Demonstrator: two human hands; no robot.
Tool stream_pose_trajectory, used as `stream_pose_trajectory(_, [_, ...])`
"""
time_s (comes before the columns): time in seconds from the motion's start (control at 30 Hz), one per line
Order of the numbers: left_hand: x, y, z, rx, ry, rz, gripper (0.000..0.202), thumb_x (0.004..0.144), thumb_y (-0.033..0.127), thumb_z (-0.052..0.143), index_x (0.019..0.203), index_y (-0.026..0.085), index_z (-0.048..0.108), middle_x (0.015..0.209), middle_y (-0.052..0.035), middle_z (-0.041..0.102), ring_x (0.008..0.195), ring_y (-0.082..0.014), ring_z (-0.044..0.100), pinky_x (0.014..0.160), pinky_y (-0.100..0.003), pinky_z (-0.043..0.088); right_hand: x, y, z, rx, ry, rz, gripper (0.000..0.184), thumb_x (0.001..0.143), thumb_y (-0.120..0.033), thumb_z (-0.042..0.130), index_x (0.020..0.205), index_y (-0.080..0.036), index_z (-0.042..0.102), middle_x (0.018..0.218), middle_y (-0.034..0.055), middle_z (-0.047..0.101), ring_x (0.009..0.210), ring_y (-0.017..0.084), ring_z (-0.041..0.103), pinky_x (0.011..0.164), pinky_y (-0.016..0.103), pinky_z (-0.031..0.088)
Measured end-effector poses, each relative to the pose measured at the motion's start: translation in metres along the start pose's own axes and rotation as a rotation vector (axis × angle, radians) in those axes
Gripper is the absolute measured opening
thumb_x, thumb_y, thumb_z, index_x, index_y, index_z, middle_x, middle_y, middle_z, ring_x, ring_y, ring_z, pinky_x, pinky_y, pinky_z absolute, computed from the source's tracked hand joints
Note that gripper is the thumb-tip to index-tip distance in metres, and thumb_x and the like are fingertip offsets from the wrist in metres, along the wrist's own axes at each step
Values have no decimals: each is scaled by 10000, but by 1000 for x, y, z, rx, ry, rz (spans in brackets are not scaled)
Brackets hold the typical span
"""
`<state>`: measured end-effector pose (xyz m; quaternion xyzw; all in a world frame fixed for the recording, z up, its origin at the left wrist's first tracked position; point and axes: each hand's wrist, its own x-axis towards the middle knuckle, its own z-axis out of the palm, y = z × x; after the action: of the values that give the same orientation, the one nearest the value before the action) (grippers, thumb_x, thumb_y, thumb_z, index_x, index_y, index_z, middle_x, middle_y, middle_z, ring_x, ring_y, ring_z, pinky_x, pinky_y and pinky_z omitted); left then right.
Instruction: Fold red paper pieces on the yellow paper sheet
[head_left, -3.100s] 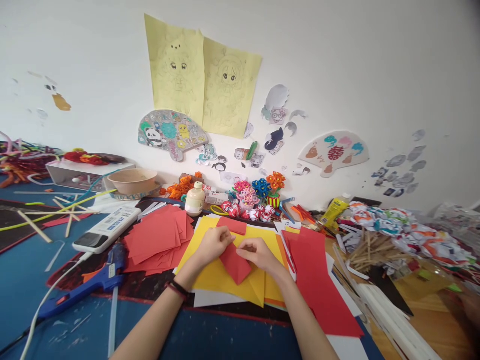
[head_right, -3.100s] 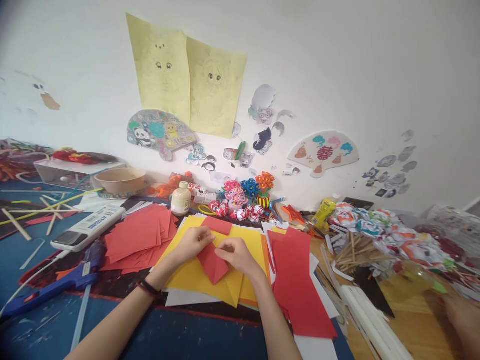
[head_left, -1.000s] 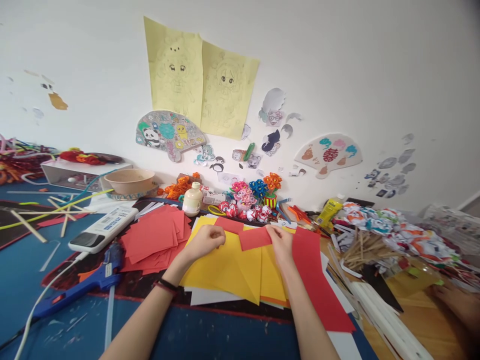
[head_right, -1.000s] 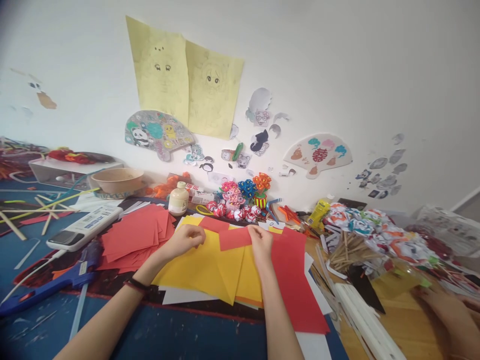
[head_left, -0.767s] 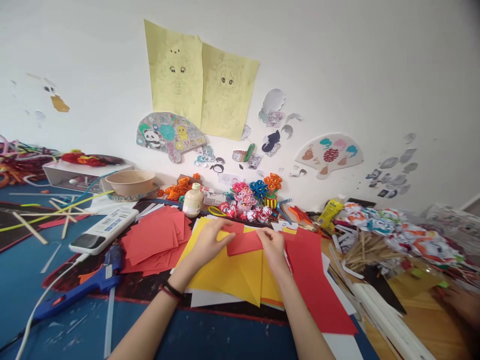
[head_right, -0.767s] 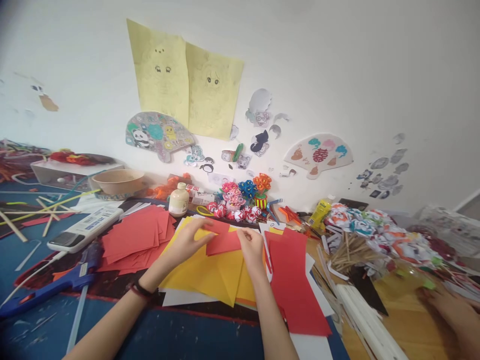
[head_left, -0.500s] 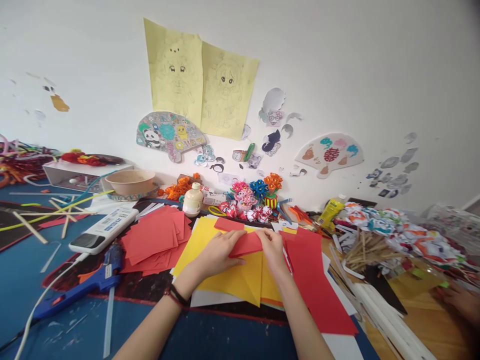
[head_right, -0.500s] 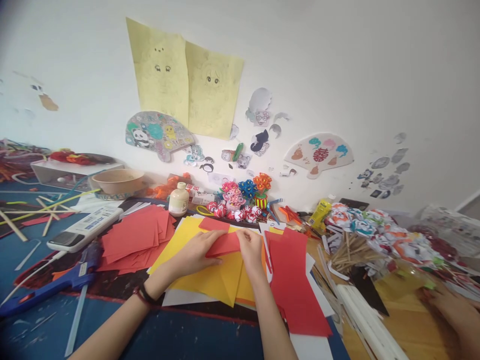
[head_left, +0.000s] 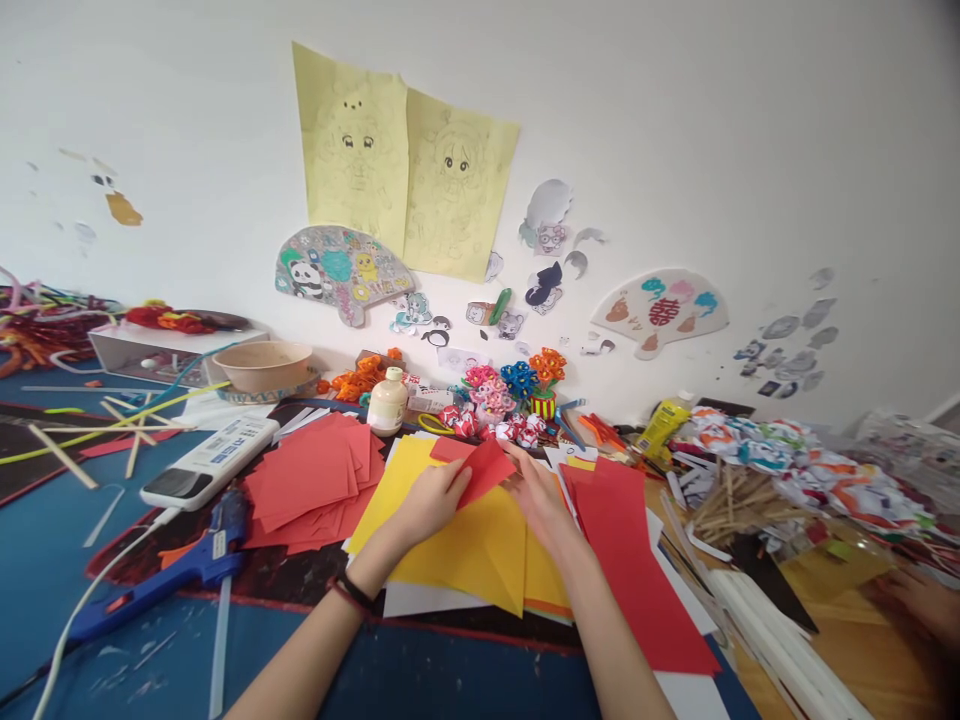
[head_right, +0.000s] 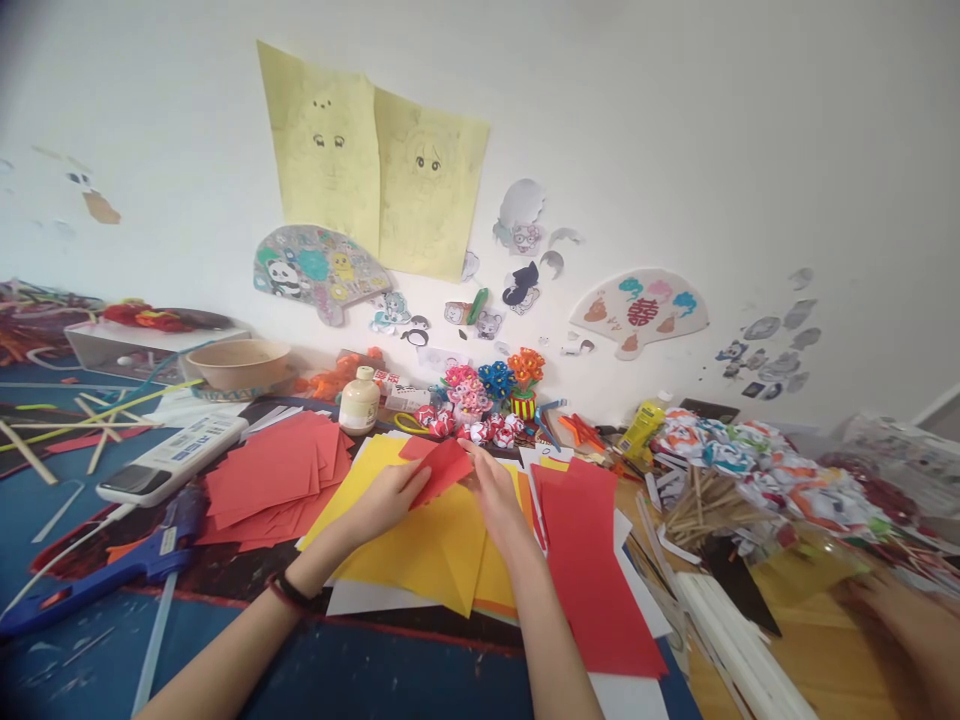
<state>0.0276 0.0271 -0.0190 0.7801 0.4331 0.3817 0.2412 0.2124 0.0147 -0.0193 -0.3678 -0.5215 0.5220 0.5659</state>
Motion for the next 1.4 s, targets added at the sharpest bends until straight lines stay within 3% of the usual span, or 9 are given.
stream_pose_trajectory(0.2, [3, -5, 3, -177, -37, -87, 378, 919, 414, 349, 781, 203, 631, 807, -66, 699, 707, -202, 609, 633, -286, 438, 4, 15, -5, 18, 42, 56, 422, 697, -277, 752, 1111, -263, 677, 1217, 55, 636, 1169, 273, 539, 946, 360, 433])
stream_pose_trajectory(0.43, [-1, 3, -2, -579, -183, -328, 407, 871, 498, 429, 949, 166, 652, 956, -86, 710, 871, -238, 647, 686, -289, 492, 3, 11, -7, 107, 82, 84, 426, 695, -318, 774, 1095, -212, 674, 1018, 77, 715, 896, 244, 664, 793, 334, 493])
stream_pose_trajectory(0.5, [0, 2, -4, -489, -128, -341, 389, 819, 476, 528, 1018, 164, 647, 1044, -95, 695, 954, -254, 634, 757, -304, 493, 2, 9, -10, 45, 79, 83, 440, 693, -346, 777, 1094, -203, 671, 960, 81, 725, 857, 249, 669, 776, 346, 492])
stream_pose_trajectory(0.67, [3, -4, -5, -273, 77, -170, 427, 718, 382, 663, 1105, 209, 616, 1117, -66, 664, 1033, -244, 600, 883, -332, 457, 0, 8, -10, -143, 85, 69, 466, 658, -380, 796, 1069, -191, 684, 868, 70, 722, 833, 257, 664, 765, 355, 481])
stream_pose_trajectory(0.83, [2, -2, -10, -652, -144, -317, 317, 752, 451, 630, 883, 164, 650, 921, -76, 713, 890, -251, 657, 714, -313, 505, 2, 6, -7, -26, 98, 83, 470, 642, -394, 802, 1055, -205, 679, 893, 73, 723, 802, 253, 667, 739, 357, 488])
stream_pose_trajectory(0.93, [2, -1, -12, -651, -173, -368, 329, 727, 440, 659, 861, 141, 637, 858, -81, 709, 823, -231, 662, 676, -298, 497, 3, 5, -9, 15, 126, 93, 465, 631, -400, 809, 1032, -204, 679, 839, 57, 724, 756, 242, 664, 716, 347, 484])
stream_pose_trajectory(1.1, [1, 7, -9, -335, 46, -103, 460, 730, 330, 670, 1163, 206, 576, 1190, -72, 624, 1020, -207, 593, 858, -303, 464, 0, 3, -5, -136, 20, 68, 455, 650, -377, 805, 1047, -190, 683, 764, 31, 701, 747, 214, 641, 714, 314, 463])
stream_pose_trajectory(1.2, [0, 12, -8, -244, 27, -1, 323, 780, 321, 619, 1088, 221, 627, 1073, -43, 680, 944, -195, 610, 834, -295, 457, -2, 3, 0, -153, -63, 56, 433, 667, -367, 797, 1050, -202, 680, 814, 31, 708, 758, 197, 637, 724, 299, 458])
stream_pose_trajectory(1.4, [3, 3, -11, -336, 63, -57, 216, 772, 319, 618, 935, 188, 675, 962, -43, 704, 859, -186, 626, 747, -262, 467, 2, 11, -5, -152, 4, 85, 365, 655, -397, 801, 945, -187, 731, 955, 79, 720, 866, 227, 643, 817, 341, 458])
